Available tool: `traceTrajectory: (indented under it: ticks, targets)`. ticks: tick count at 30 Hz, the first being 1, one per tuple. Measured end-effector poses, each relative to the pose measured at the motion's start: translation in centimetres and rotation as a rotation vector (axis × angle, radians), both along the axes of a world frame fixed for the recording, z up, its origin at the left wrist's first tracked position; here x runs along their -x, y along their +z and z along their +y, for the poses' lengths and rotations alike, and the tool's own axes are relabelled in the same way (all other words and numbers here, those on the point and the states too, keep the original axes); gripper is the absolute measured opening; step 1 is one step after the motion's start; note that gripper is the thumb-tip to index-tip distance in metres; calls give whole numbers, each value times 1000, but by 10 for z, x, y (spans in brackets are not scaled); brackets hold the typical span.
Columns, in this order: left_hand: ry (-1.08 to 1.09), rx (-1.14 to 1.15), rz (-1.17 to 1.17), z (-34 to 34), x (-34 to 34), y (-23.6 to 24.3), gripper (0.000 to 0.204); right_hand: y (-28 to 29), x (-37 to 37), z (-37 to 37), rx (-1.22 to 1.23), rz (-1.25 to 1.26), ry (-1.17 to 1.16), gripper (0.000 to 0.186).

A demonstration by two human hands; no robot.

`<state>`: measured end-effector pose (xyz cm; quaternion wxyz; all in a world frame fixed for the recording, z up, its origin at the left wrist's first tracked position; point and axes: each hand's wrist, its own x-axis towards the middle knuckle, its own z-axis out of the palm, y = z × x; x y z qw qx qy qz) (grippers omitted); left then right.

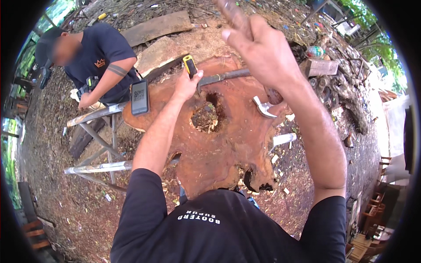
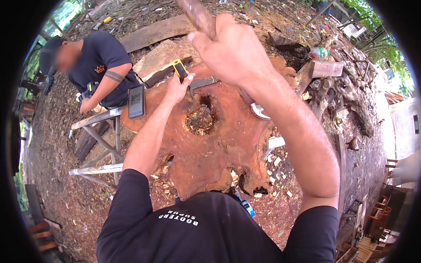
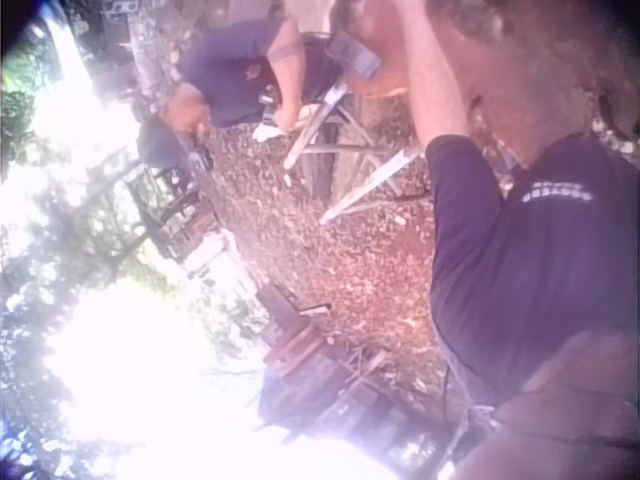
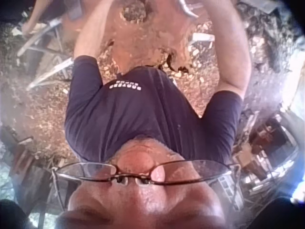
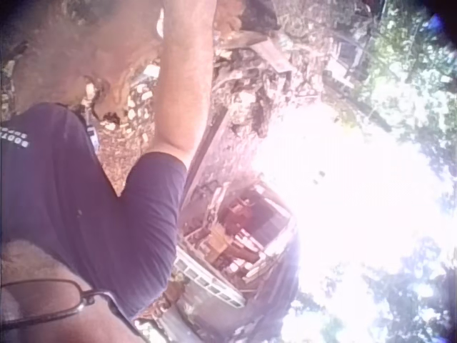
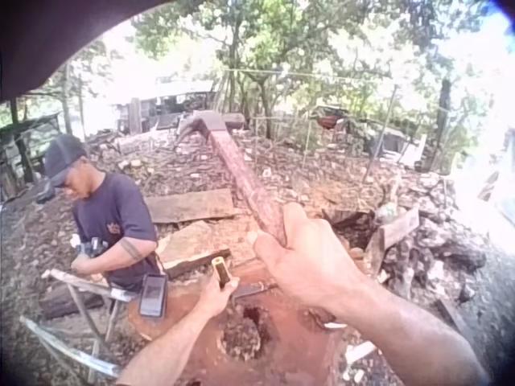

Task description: The person picks up a chisel and a hammer, then carves the center hole of a wooden slab by striking the chisel with the hammer.

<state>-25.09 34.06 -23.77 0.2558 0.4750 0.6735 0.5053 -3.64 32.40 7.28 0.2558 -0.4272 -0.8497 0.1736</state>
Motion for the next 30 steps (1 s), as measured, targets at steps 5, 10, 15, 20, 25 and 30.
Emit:
traceTrajectory:
  ticks: [5,10,15,20,25,30]
  targets:
    - [-23,96,-44,1,-1,5,45,-59,7,-2,158,-213,78,59]
    - [18,78,9,1,5,-8,42,-93,9,18,306,-565,96,57]
    - [-33,94,-105,5,20,-8,35,-112,-33,2,434,-228,15,61]
    - [-58,-80,-729,22,6,58,24,-165,-118,-53,688,-81,-167,56]
    - [107,17,-494,25,-25,61,24,-214,-194,-117,770,76,-276,48]
    - [-421,-135,397,-30,-212,43,18,-216,-211,-154,908,452,-441,28]
